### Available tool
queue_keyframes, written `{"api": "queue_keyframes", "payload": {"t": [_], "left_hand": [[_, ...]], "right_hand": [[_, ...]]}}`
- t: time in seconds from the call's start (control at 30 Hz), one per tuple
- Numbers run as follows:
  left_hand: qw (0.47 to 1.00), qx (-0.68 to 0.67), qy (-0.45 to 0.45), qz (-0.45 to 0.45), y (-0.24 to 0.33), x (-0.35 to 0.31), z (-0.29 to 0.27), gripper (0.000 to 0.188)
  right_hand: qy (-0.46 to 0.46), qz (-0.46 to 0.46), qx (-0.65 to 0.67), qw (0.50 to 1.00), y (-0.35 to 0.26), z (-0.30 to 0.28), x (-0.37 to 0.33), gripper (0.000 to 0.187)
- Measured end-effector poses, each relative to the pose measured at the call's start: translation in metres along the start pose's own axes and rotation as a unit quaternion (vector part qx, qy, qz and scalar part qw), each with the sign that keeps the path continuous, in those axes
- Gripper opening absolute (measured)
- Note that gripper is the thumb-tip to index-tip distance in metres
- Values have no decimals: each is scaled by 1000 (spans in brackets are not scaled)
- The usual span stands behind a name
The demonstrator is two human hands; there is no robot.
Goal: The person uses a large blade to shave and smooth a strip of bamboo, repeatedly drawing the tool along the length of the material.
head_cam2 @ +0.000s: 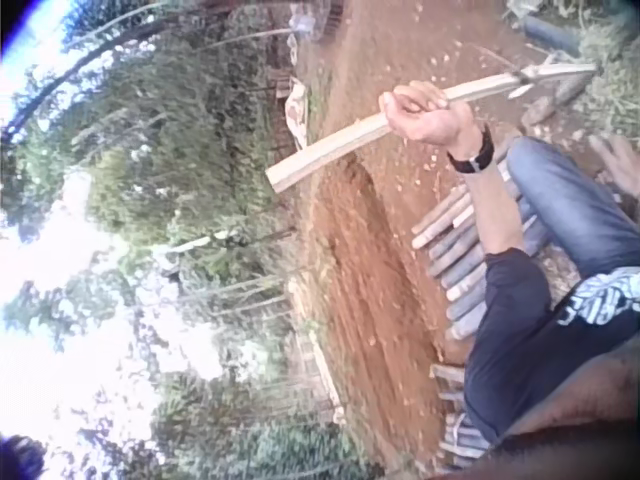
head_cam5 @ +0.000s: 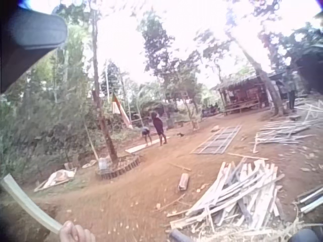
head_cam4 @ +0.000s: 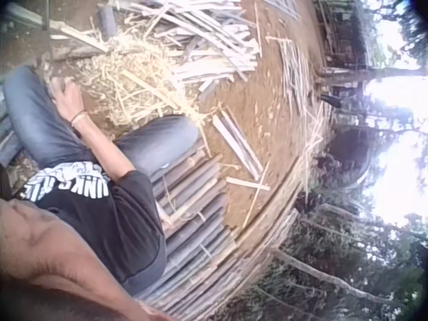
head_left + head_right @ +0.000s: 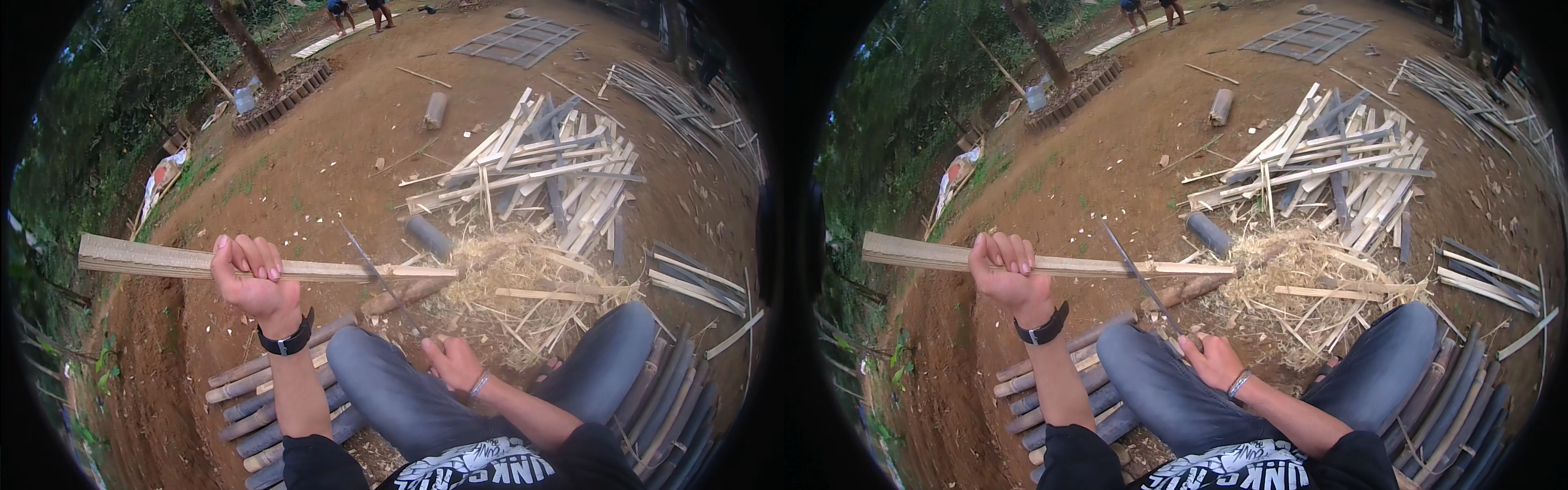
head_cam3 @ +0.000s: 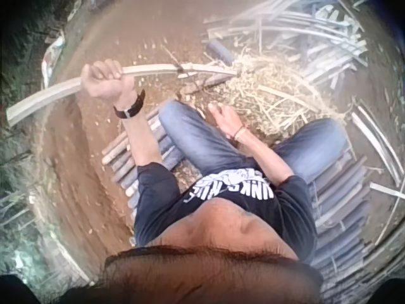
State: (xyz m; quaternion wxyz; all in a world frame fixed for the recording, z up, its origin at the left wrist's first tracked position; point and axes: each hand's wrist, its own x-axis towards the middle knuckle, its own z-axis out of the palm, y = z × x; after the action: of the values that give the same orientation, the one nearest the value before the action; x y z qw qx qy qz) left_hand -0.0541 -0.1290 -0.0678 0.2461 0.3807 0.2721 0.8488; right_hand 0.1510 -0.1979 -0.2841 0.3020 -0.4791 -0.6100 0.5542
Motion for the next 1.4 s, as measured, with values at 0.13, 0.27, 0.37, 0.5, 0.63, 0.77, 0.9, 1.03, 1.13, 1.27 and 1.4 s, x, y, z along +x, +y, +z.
{"api": "queue_keyframes", "payload": {"t": [0.13,0.27,0.37,0.5,0.63,0.77,0.9,1.03,1.13,1.27,1.4], "left_hand": [[999,-26,-29,-11,6,-5,16,35],[999,-3,-31,-17,-28,-5,25,36],[999,1,-43,-18,-43,-3,29,38],[988,-27,-148,26,-55,4,48,40],[991,37,-94,88,-31,25,85,31],[988,52,-123,83,7,45,96,38],[984,47,-128,118,-5,51,100,55],[981,79,-145,107,-11,49,119,61],[980,74,-152,105,-18,51,128,63],[981,70,-139,113,-21,51,134,66],[980,88,-143,102,-14,56,128,65]], "right_hand": [[17,11,30,999,-1,-11,-5,57],[29,4,21,999,17,-18,6,57],[43,15,-20,999,11,-33,7,57],[56,8,-66,996,10,-36,10,54],[64,-8,-51,997,19,-37,9,54],[77,12,-76,994,25,-37,10,56],[97,-32,16,995,26,-34,20,61],[56,-5,194,979,-20,-28,24,65],[92,-17,143,985,-5,-25,23,65],[112,-80,176,975,-27,-40,23,62],[123,-220,241,937,-114,-75,-11,61]]}}
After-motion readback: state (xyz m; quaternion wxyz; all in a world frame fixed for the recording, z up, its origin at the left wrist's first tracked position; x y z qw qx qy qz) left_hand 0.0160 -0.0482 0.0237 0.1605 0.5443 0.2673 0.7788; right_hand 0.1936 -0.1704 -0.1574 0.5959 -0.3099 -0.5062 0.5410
